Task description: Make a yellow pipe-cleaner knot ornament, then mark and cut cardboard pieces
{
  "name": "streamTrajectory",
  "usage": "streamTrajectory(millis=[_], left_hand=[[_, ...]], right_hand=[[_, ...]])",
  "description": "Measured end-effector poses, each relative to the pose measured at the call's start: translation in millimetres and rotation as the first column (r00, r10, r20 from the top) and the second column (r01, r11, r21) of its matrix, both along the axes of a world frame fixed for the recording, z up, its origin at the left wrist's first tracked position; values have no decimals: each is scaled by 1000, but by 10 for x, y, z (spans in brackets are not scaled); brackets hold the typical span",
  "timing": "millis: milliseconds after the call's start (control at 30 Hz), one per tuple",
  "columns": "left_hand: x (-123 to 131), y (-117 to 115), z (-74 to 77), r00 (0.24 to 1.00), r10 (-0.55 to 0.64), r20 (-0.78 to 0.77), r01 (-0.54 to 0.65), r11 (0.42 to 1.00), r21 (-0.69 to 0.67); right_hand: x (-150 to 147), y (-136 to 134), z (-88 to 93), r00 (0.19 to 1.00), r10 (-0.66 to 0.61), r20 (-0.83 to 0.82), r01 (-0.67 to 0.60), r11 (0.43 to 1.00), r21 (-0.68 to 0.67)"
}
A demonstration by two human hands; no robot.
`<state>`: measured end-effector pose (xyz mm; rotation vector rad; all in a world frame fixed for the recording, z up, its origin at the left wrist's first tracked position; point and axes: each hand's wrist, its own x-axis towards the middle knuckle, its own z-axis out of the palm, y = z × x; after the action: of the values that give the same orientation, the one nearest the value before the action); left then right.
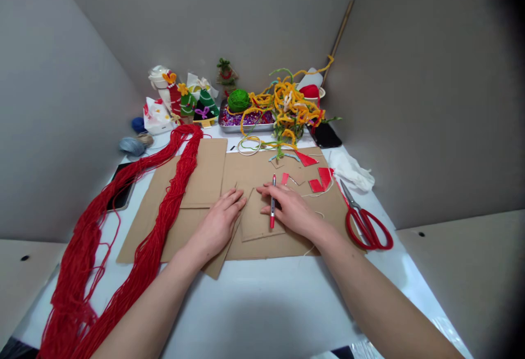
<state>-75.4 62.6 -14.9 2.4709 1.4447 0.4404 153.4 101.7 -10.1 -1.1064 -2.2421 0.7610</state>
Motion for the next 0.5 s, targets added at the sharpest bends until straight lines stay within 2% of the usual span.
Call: streamTrajectory(millis=[500], left_hand=[[-16, 23, 14, 1000, -26, -4, 26, 1000, 12]], right_hand=[[8, 17, -31, 1000, 11, -4, -11, 999, 35]])
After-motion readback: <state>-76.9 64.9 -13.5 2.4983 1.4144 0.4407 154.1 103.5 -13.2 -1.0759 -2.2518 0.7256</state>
